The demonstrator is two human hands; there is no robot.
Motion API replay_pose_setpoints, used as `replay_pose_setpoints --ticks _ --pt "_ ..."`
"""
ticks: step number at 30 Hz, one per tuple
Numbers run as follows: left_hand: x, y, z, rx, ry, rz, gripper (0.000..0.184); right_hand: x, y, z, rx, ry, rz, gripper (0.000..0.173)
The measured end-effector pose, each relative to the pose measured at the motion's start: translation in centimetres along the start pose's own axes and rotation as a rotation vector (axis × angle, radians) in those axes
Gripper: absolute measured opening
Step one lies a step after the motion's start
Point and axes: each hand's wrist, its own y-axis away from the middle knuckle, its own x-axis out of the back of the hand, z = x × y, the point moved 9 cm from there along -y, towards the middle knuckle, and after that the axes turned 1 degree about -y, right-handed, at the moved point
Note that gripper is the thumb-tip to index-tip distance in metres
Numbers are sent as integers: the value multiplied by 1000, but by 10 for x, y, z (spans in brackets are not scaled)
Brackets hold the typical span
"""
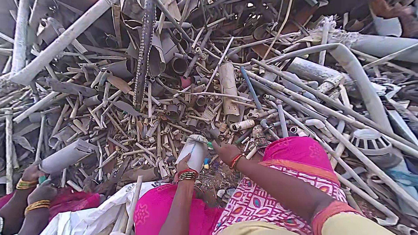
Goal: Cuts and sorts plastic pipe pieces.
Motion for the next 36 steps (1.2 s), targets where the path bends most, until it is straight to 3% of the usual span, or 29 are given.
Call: replay_pose_setpoints --ticks 15,18,23,27,30,33,36 --pt "-28 3 -14 71 -69 13 33 -3 -17 33 -106 -93 -63 49" --pt "-26 -6 -19 72 -62 -7 34 -10 -10 19 -34 -121 -125 49" --pt "-24 -9 -15 38 -47 36 34 -12 -29 43 -104 -417 -94 52" --pt "-24 -2 -8 22 -72 20 31 -16 -28 44 -26 -515 -91 54" --pt "-26 -1 -10 38 -73 20 29 -17 -38 58 -67 -675 -37 49" --pt "-26 -3 -11 60 -52 6 31 -25 -34 49 10 -688 -114 47" --pt "-29 0 -12 60 -40 8 28 -25 -42 64 -43 -749 -58 50"
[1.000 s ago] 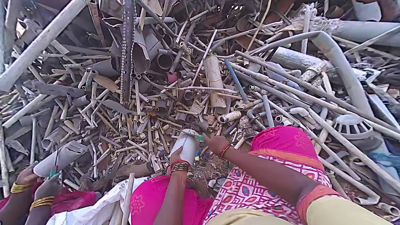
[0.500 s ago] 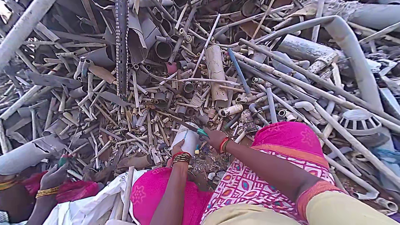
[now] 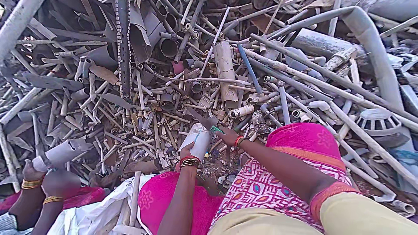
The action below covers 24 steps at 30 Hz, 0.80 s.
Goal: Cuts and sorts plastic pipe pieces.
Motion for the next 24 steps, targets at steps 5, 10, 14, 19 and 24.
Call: replay_pose_setpoints --ticks 5,10,14,19,24 --pt "-2 2 2 4 -18 -54 27 -5 7 -4 34 15 -59 46" --pt "-2 3 1 -2 -48 -30 31 -1 9 -1 5 16 -86 47" --pt "-7 0 -3 -30 -94 -53 27 9 3 8 -7 -35 -26 48" --pt "-5 -3 -2 -41 -99 -40 32 2 11 2 30 -5 -98 45" --pt "-8 -5 2 -42 -67 -49 33 -5 14 2 19 -15 -101 48"
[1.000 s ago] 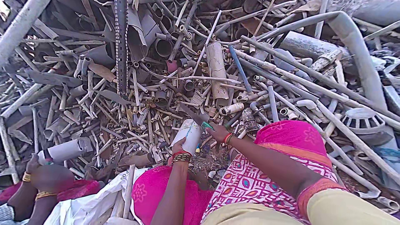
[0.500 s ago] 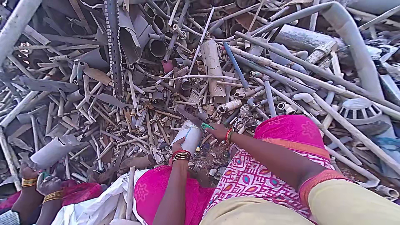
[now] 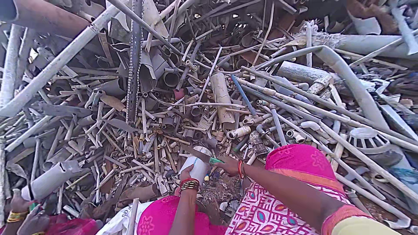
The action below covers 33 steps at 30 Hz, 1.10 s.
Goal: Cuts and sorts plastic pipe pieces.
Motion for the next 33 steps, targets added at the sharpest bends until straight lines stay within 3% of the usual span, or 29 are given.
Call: replay_pose_setpoints --ticks 5,8,11,13,17,20,22,26,29,33 --pt "-11 6 6 60 -43 -81 31 28 -7 1 -20 -83 146 50" --pt "-20 8 14 66 78 -201 27 35 4 -15 64 -158 191 46" --pt "-24 15 22 -24 180 -315 22 24 7 -23 106 -346 144 41" --pt "-20 9 17 -121 153 -289 32 13 6 -27 123 -393 86 39" --pt "-3 -2 21 -174 27 -47 37 20 5 -30 68 43 133 46" --pt "4 -1 26 -223 -23 -15 36 3 24 -45 -49 433 105 52" --pt "1 2 29 -278 -27 -25 36 -10 31 -55 -28 630 81 52" --pt "-6 10 28 -367 -73 -79 35 4 28 -52 -75 697 172 53" --pt "-12 11 32 -442 -103 -139 40 -3 35 -58 -6 699 136 55" --pt "-17 18 26 -484 -171 -183 37 14 25 -45 -137 650 184 52"
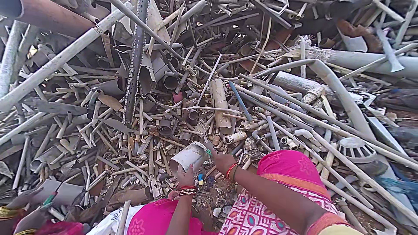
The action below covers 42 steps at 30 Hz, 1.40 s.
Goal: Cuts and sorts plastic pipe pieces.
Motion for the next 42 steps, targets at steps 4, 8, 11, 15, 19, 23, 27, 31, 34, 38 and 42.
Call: replay_pose_setpoints --ticks 4,8,11,15,19,23,27,31,34,38,42 --pt "3 -4 -4 -23 -53 -9 34 -10 12 -16 116 -16 -62 53" --pt "4 2 5 -217 -349 -105 35 -1 2 -1 -1 -25 -58 48" --pt "3 6 19 -402 -575 -134 32 2 11 -15 129 -40 -25 51" --pt "4 18 38 -674 -642 -46 28 11 6 -7 37 -59 -10 49" --pt "24 -9 23 -193 -118 53 32 -1 7 -9 108 -53 14 53" --pt "22 -28 12 314 -90 110 42 12 9 5 74 -87 48 48" --pt "8 -24 10 508 -15 22 41 27 5 28 157 -578 256 49" --pt "-36 1 44 158 64 -435 46 46 15 44 113 -1150 325 43" --pt "-39 17 42 5 -219 -432 49 64 20 48 86 -1082 369 41" --pt "-30 13 40 68 20 -263 39 76 29 35 -67 -259 222 53" --pt "-10 8 51 -118 -222 -248 33 57 53 17 -90 58 127 53"
